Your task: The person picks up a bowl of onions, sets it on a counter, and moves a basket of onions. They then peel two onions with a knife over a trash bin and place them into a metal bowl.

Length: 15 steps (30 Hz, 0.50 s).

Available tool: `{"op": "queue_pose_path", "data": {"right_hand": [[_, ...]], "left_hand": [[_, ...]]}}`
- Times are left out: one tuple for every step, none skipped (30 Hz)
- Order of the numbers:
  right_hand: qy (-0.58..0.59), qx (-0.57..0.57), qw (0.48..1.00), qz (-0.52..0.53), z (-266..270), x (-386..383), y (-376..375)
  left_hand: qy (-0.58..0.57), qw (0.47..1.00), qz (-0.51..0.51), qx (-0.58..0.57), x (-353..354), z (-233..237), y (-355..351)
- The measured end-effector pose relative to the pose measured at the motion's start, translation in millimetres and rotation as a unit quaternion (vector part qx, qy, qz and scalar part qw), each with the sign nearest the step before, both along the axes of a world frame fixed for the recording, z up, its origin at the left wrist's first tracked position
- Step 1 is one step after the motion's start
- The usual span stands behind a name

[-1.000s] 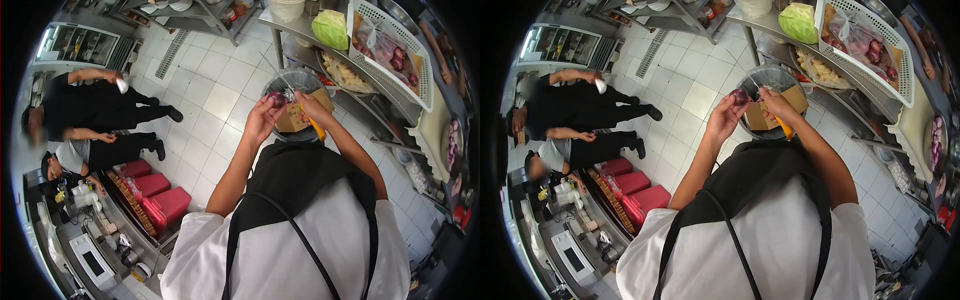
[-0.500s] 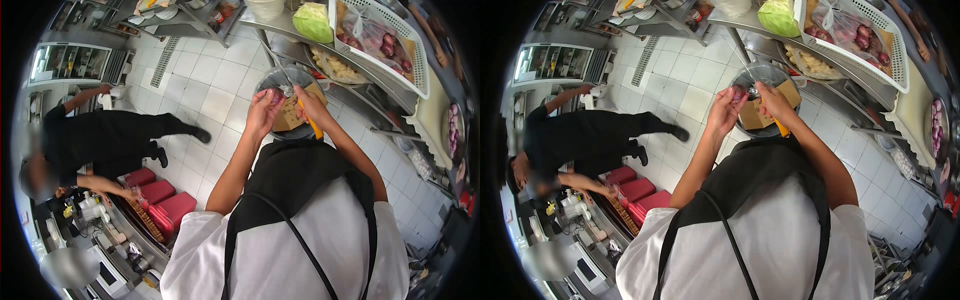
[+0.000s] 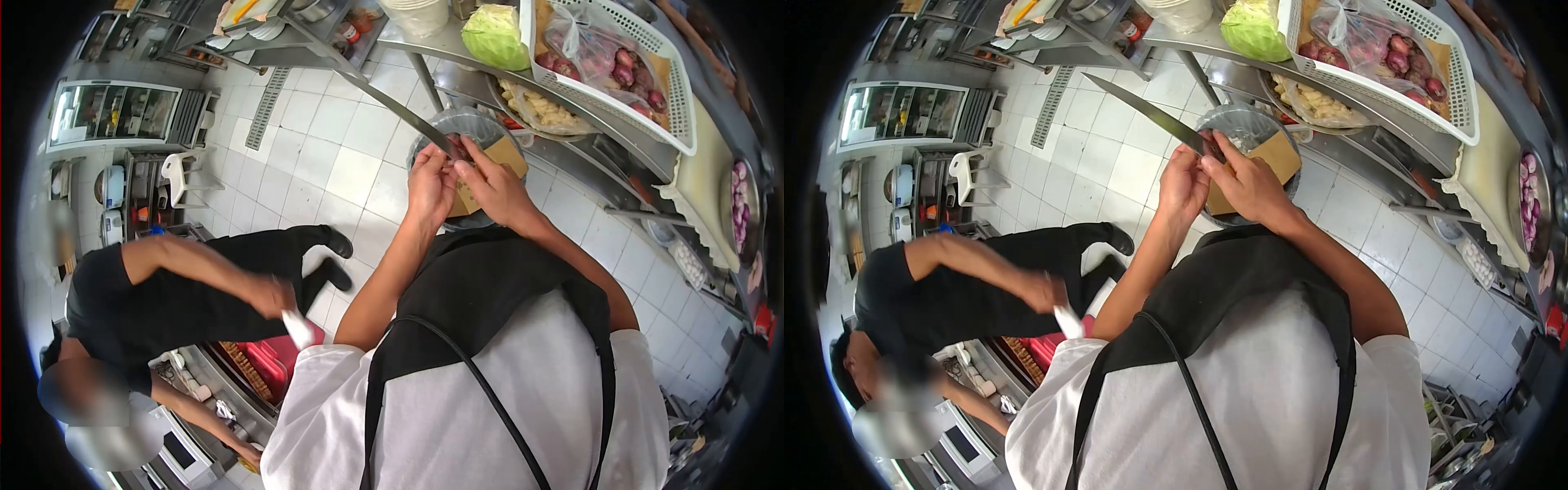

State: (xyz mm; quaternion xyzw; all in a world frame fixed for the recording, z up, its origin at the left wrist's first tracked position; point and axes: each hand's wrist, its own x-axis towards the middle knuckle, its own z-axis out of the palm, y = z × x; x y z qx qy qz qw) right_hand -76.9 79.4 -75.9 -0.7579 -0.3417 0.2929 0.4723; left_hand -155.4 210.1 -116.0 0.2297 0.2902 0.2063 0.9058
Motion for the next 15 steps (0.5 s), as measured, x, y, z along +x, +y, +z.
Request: {"op": "queue_pose_path", "data": {"right_hand": [[-0.010, -0.004, 1.000, 0.006, 2, 1, 0], [-0.007, -0.009, 1.000, 0.012, 5, 1, 0], [-0.004, -0.014, 1.000, 0.018, 7, 1, -1], [-0.001, -0.020, 1.000, 0.023, 8, 1, -1], [-0.008, -0.010, 1.000, 0.020, 8, 1, -2], [-0.016, 0.000, 1.000, 0.017, 6, -1, -2], [-0.023, 0.009, 1.000, 0.015, 5, -2, -2], [-0.020, 0.004, 1.000, 0.018, 6, -2, -2], [-0.017, -0.001, 1.000, 0.021, 8, -2, -3], [-0.013, -0.007, 1.000, 0.025, 10, -3, -4], [-0.017, -0.002, 1.000, 0.026, 10, -3, -4], [-0.022, 0.002, 0.999, 0.027, 11, -4, -5], [-0.025, 0.005, 0.999, 0.027, 11, -4, -6], [-0.024, 0.004, 0.999, 0.029, 13, -5, -6], [-0.022, 0.002, 0.999, 0.029, 15, -5, -7]], "left_hand": [[0.020, 1.000, 0.017, 0.008, 1, 4, -3], [0.024, 0.999, 0.028, 0.011, 1, 3, -3], [0.030, 0.999, 0.038, 0.014, 1, 3, -4], [0.035, 0.998, 0.048, 0.017, 0, 2, -5], [0.030, 0.998, 0.052, 0.015, 0, 0, -6], [0.026, 0.998, 0.056, 0.012, -1, -1, -6], [0.022, 0.998, 0.061, 0.010, -2, 0, -7], [0.022, 0.998, 0.064, 0.010, -2, 2, -8], [0.024, 0.997, 0.067, 0.009, -4, 3, -9], [0.025, 0.997, 0.069, 0.007, -5, 5, -11], [0.023, 0.997, 0.071, 0.008, -5, 7, -11], [0.021, 0.997, 0.072, 0.010, -5, 7, -12], [0.019, 0.997, 0.074, 0.010, -6, 8, -13], [0.013, 0.997, 0.074, 0.016, -7, 6, -12], [0.005, 0.997, 0.074, 0.022, -8, 3, -11]]}}
